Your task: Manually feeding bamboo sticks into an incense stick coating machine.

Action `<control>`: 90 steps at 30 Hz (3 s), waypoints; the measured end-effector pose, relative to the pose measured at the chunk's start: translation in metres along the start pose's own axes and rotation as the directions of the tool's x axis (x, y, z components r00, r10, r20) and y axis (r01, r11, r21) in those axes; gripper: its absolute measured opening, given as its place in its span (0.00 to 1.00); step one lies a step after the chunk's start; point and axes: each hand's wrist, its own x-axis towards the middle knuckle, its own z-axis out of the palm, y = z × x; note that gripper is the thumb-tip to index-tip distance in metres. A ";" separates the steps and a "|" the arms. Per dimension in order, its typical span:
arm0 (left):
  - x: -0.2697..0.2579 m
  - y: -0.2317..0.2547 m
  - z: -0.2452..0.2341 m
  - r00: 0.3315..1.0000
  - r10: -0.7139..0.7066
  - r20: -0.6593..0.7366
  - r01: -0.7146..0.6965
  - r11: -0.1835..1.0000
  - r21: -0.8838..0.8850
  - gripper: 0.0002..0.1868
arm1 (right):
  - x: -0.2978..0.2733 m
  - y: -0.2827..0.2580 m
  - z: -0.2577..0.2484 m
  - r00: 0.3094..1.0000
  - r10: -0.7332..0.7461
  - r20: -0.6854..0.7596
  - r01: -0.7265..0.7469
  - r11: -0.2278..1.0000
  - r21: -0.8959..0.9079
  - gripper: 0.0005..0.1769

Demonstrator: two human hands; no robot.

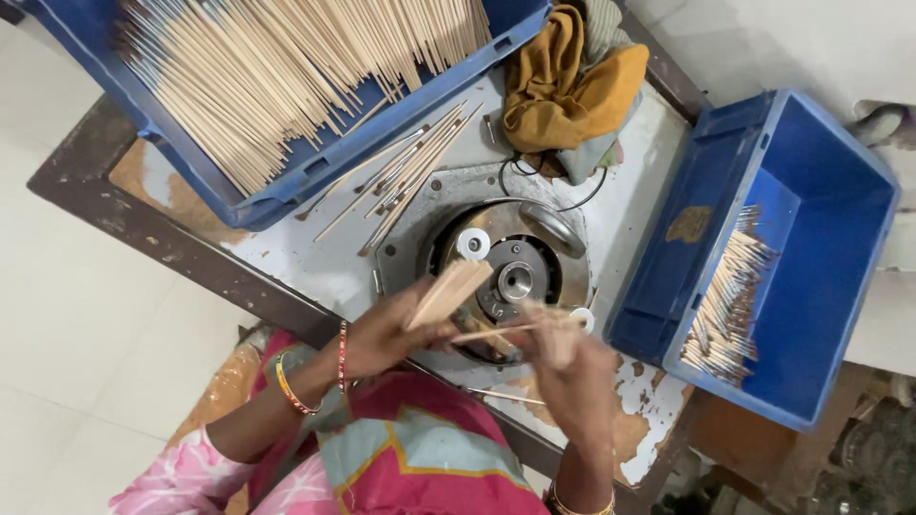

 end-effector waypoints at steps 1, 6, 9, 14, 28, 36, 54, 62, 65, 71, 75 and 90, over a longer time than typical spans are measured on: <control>-0.001 -0.018 0.004 1.000 0.003 -0.006 -0.003 1.000 -0.008 0.20 | 0.003 0.004 -0.008 1.000 -0.001 0.006 0.001 1.000 -0.008 0.13; -0.017 -0.041 0.010 0.900 -0.435 -0.041 0.346 0.766 -0.542 0.24 | 0.031 0.044 0.010 0.967 -0.096 -0.236 0.010 0.940 -0.340 0.11; -0.033 -0.058 0.008 0.827 -0.562 -0.026 0.406 0.627 -0.665 0.23 | 0.033 0.055 0.028 0.966 0.020 -0.259 -0.091 0.959 -0.267 0.09; -0.026 -0.045 0.010 0.835 -0.550 -0.009 0.407 0.629 -0.663 0.20 | 0.032 0.031 0.024 0.953 0.055 -0.299 -0.112 0.978 -0.177 0.11; -0.011 -0.038 0.012 0.907 -0.421 0.020 0.372 0.776 -0.509 0.26 | 0.027 0.029 0.004 0.909 -0.011 -0.418 -0.075 0.979 -0.189 0.11; -0.031 -0.050 0.010 0.853 -0.522 0.003 0.394 0.641 -0.659 0.21 | 0.040 0.038 0.025 0.967 0.010 -0.253 -0.078 0.962 -0.261 0.10; -0.026 -0.058 0.000 0.860 -0.506 -0.071 0.381 0.728 -0.570 0.18 | 0.040 0.046 0.025 0.961 -0.015 -0.277 -0.060 0.963 -0.263 0.15; -0.020 -0.042 0.017 0.949 -0.314 -0.040 0.274 0.877 -0.395 0.15 | 0.013 -0.030 0.009 0.896 0.352 -0.271 -0.351 0.935 0.054 0.15; -0.013 -0.031 0.005 0.984 -0.178 0.026 0.180 0.975 -0.132 0.15 | -0.002 0.000 0.008 0.975 0.205 -0.084 -0.206 0.979 -0.003 0.16; -0.007 -0.029 0.003 0.910 -0.413 -0.020 0.383 0.861 -0.335 0.21 | 0.014 0.047 0.005 0.936 0.016 -0.351 -0.020 1.000 -0.006 0.15; -0.022 -0.054 0.009 0.847 -0.531 -0.004 0.396 0.637 -0.662 0.25 | 0.031 0.057 0.027 0.959 0.010 -0.285 -0.099 0.950 -0.297 0.14; 0.001 -0.026 -0.001 0.971 -0.236 0.047 0.240 0.965 -0.107 0.22 | 0.001 -0.003 -0.007 0.961 0.273 -0.034 -0.275 0.958 -0.077 0.18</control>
